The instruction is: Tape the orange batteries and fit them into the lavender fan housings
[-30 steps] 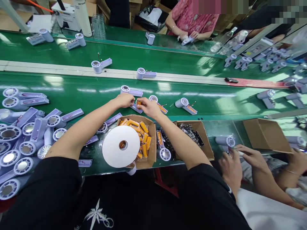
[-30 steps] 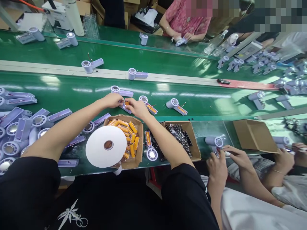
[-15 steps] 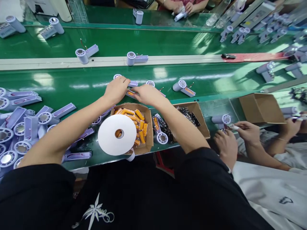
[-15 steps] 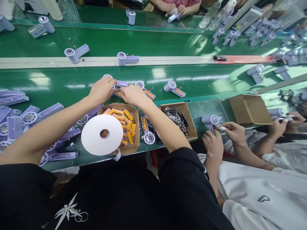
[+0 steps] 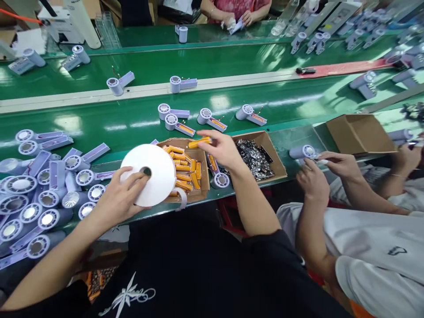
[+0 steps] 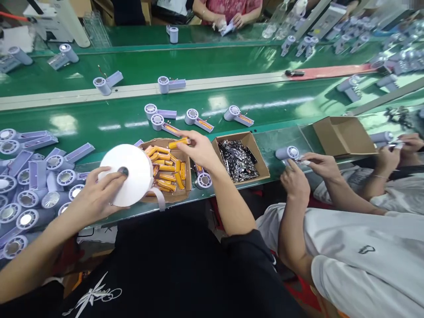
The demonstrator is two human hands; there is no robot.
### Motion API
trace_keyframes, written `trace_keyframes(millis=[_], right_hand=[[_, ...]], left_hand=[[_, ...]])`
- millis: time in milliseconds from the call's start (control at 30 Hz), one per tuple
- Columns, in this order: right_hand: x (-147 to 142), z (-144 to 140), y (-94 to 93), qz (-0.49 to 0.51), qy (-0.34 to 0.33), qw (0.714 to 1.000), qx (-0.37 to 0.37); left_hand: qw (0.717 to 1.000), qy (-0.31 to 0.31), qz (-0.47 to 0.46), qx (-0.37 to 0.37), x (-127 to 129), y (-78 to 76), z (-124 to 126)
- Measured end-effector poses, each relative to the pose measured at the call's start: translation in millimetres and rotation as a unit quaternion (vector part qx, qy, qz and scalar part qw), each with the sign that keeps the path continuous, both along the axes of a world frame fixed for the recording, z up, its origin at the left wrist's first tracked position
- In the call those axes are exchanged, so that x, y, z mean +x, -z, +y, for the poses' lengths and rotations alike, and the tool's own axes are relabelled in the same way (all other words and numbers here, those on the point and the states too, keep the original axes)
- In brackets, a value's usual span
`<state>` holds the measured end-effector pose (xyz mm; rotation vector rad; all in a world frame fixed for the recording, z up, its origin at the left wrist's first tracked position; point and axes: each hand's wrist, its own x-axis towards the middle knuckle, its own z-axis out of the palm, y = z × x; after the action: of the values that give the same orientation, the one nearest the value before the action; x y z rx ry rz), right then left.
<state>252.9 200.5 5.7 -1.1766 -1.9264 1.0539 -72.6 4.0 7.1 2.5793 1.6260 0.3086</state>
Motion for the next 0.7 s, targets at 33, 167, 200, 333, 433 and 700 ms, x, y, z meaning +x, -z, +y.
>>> trace_keyframes(millis=[33,167,200,333,433,700], right_hand=[[5,-15,0.7,0.102,0.034,0.994,-0.014],[-10,-85,14.8,0.306,0.147,0.939,-0.061],[-19,-99,19.3,0.325,0.175,0.927,-0.061],[-46,-127,31.1,0.383,0.242,0.887,-0.088],[-50,-133,28.9,0.432,0.192,0.864,-0.174],[-55,-156,27.1,0.459,0.151,0.841,-0.245]], left_hand=[[0.999,-0.028,-0.013,0.033,1,3.0,-6],[0.984,-0.118,-0.033,0.13,23,20.2,-21],[0.98,-0.128,-0.036,0.145,29,24.2,-23],[0.976,-0.14,-0.046,0.162,43,32.3,-23],[0.971,-0.141,-0.063,0.182,44,33.4,-21],[0.933,-0.206,-0.085,0.282,42,27.6,-4]])
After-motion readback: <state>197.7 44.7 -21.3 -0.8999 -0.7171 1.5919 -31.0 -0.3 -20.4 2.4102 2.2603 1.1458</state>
